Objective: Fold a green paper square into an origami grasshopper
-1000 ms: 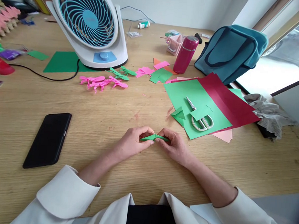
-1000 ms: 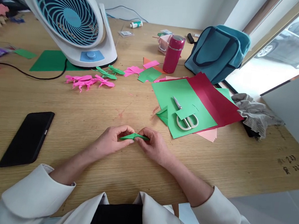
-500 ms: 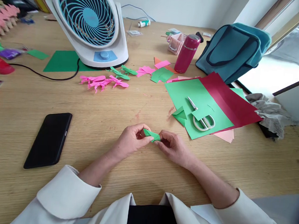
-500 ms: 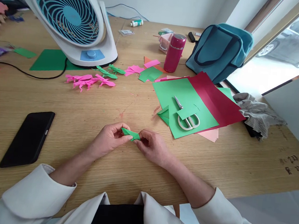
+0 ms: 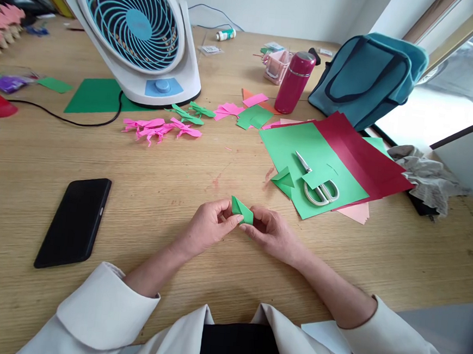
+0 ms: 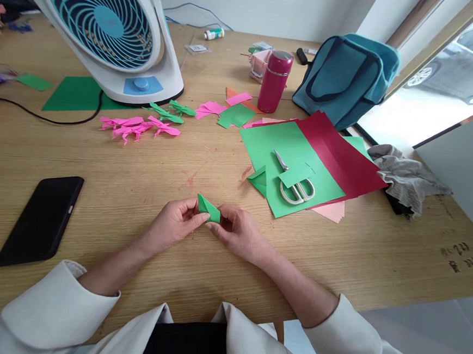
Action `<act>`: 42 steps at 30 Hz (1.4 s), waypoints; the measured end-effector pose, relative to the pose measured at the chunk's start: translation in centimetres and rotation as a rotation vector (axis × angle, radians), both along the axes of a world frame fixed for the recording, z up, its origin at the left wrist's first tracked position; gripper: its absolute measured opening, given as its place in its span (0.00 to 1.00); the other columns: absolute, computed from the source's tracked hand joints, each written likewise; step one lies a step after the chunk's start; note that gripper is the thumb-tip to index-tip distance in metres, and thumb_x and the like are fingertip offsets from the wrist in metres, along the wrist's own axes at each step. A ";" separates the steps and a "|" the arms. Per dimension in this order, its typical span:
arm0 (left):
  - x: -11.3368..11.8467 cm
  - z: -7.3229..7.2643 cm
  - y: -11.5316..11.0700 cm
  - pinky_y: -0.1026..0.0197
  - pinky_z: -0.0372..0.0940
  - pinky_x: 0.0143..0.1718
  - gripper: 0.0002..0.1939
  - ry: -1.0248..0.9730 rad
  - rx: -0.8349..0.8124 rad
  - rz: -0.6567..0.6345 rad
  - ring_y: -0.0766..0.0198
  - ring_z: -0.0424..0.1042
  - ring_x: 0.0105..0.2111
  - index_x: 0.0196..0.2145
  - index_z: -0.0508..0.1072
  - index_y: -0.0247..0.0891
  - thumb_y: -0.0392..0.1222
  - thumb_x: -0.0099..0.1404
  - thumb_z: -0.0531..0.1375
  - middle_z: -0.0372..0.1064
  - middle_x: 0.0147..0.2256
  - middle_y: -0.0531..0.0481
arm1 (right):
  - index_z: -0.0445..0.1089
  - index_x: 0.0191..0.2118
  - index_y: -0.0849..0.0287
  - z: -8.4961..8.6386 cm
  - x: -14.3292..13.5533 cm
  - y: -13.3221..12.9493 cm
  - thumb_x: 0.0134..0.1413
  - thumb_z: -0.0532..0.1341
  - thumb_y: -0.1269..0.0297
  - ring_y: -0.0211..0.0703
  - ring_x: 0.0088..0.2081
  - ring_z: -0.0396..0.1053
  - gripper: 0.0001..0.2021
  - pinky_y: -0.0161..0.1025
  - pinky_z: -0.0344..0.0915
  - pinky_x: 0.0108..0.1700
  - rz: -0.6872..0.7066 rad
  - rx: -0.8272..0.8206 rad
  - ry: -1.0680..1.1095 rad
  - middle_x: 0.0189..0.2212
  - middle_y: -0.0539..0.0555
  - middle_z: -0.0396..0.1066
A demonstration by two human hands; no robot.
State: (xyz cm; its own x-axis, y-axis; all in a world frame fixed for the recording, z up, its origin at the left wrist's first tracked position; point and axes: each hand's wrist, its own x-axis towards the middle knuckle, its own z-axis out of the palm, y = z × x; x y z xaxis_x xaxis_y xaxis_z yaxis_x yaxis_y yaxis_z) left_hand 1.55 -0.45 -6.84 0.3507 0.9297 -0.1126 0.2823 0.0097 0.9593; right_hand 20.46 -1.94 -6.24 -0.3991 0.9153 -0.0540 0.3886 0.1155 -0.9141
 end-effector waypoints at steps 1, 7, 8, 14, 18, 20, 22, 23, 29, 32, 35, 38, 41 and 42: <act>0.1 -0.1 -0.1 0.67 0.56 0.23 0.11 0.005 0.009 0.003 0.70 0.60 0.23 0.28 0.69 0.36 0.46 0.61 0.61 0.63 0.24 0.56 | 0.60 0.26 0.59 0.0 0.0 0.0 0.57 0.61 0.60 0.34 0.26 0.52 0.14 0.34 0.49 0.27 0.001 -0.005 0.000 0.22 0.45 0.54; 0.2 0.0 -0.2 0.67 0.56 0.23 0.12 -0.021 0.002 -0.014 0.70 0.60 0.22 0.27 0.69 0.36 0.48 0.60 0.63 0.62 0.23 0.56 | 0.62 0.26 0.59 -0.1 -0.1 -0.1 0.57 0.61 0.59 0.34 0.25 0.53 0.13 0.34 0.49 0.27 -0.016 -0.026 0.028 0.22 0.45 0.55; 0.2 0.0 -0.1 0.66 0.57 0.24 0.12 -0.029 -0.001 -0.018 0.69 0.61 0.23 0.28 0.70 0.36 0.48 0.60 0.63 0.64 0.24 0.55 | 0.62 0.26 0.59 -0.1 -0.1 -0.1 0.57 0.61 0.59 0.34 0.25 0.53 0.13 0.34 0.49 0.27 -0.011 -0.032 0.031 0.22 0.46 0.55; 0.0 0.4 0.1 0.65 0.61 0.27 0.13 -0.082 -0.034 0.009 0.67 0.65 0.26 0.29 0.71 0.35 0.49 0.59 0.64 0.68 0.26 0.53 | 0.61 0.26 0.59 -0.1 0.3 0.1 0.58 0.60 0.58 0.34 0.26 0.53 0.14 0.34 0.50 0.27 0.067 -0.070 0.043 0.22 0.46 0.57; -0.1 0.6 0.3 0.66 0.59 0.24 0.14 -0.122 -0.062 0.050 0.70 0.62 0.23 0.28 0.70 0.35 0.50 0.59 0.64 0.64 0.24 0.55 | 0.58 0.24 0.58 0.0 0.5 0.2 0.58 0.60 0.59 0.33 0.24 0.51 0.15 0.33 0.49 0.26 0.087 -0.088 0.039 0.21 0.45 0.53; -0.1 0.6 0.3 0.67 0.58 0.21 0.15 -0.150 -0.104 0.037 0.71 0.60 0.22 0.30 0.70 0.35 0.52 0.58 0.64 0.63 0.24 0.55 | 0.56 0.24 0.58 0.0 0.5 0.2 0.57 0.61 0.59 0.33 0.24 0.50 0.16 0.34 0.49 0.26 0.091 -0.089 0.051 0.21 0.44 0.53; 0.1 0.5 0.2 0.67 0.58 0.20 0.16 -0.182 -0.146 0.020 0.71 0.60 0.22 0.32 0.70 0.36 0.53 0.58 0.64 0.64 0.26 0.55 | 0.57 0.24 0.58 0.0 0.4 0.1 0.58 0.60 0.59 0.33 0.24 0.51 0.16 0.34 0.49 0.26 0.075 -0.088 0.066 0.21 0.45 0.53; 0.1 0.5 0.1 0.67 0.58 0.19 0.17 -0.186 -0.157 0.014 0.71 0.60 0.22 0.32 0.70 0.36 0.53 0.58 0.65 0.65 0.26 0.54 | 0.58 0.25 0.58 -0.1 0.3 0.1 0.58 0.60 0.58 0.33 0.25 0.51 0.15 0.34 0.50 0.26 0.058 -0.087 0.076 0.22 0.45 0.54; 0.3 0.1 -0.3 0.68 0.53 0.19 0.18 -0.151 -0.113 0.024 0.73 0.56 0.20 0.25 0.67 0.36 0.52 0.58 0.65 0.61 0.22 0.57 | 0.57 0.24 0.58 -0.5 -0.3 -0.4 0.57 0.62 0.57 0.34 0.25 0.52 0.17 0.34 0.50 0.27 -0.036 -0.034 0.089 0.21 0.45 0.55; 0.4 0.2 -0.4 0.68 0.52 0.20 0.17 -0.212 -0.156 0.038 0.73 0.55 0.20 0.25 0.65 0.36 0.51 0.57 0.66 0.62 0.22 0.57 | 0.55 0.23 0.58 -0.5 -0.5 -0.5 0.58 0.62 0.58 0.34 0.25 0.53 0.18 0.35 0.51 0.29 -0.041 0.042 0.044 0.21 0.45 0.55; 0.6 0.5 -0.5 0.67 0.51 0.20 0.17 -0.291 -0.211 0.024 0.73 0.55 0.20 0.26 0.66 0.37 0.51 0.57 0.66 0.65 0.24 0.56 | 0.56 0.23 0.58 -0.7 -0.6 -0.4 0.59 0.60 0.61 0.34 0.25 0.54 0.17 0.36 0.52 0.32 0.006 0.117 -0.006 0.20 0.45 0.56; 0.7 0.9 -0.6 0.67 0.51 0.21 0.15 -0.344 -0.210 0.002 0.73 0.56 0.21 0.27 0.66 0.37 0.48 0.57 0.66 0.64 0.25 0.56 | 0.59 0.24 0.59 -0.8 -0.5 -0.4 0.60 0.60 0.61 0.34 0.25 0.56 0.16 0.37 0.51 0.35 0.054 0.202 -0.072 0.20 0.44 0.58; 0.4 1.0 -0.4 0.67 0.52 0.23 0.13 -0.332 -0.181 -0.003 0.73 0.55 0.21 0.27 0.64 0.37 0.47 0.59 0.63 0.59 0.23 0.58 | 0.60 0.24 0.59 -0.6 -0.3 -0.4 0.61 0.60 0.58 0.34 0.26 0.58 0.17 0.38 0.53 0.38 0.106 0.245 -0.083 0.21 0.45 0.61; 0.2 1.0 -0.3 0.67 0.52 0.23 0.13 -0.307 -0.160 0.001 0.73 0.55 0.22 0.27 0.64 0.37 0.47 0.60 0.62 0.58 0.23 0.58 | 0.61 0.24 0.59 -0.5 -0.3 -0.4 0.62 0.60 0.56 0.35 0.27 0.59 0.17 0.39 0.54 0.38 0.116 0.233 -0.067 0.22 0.46 0.62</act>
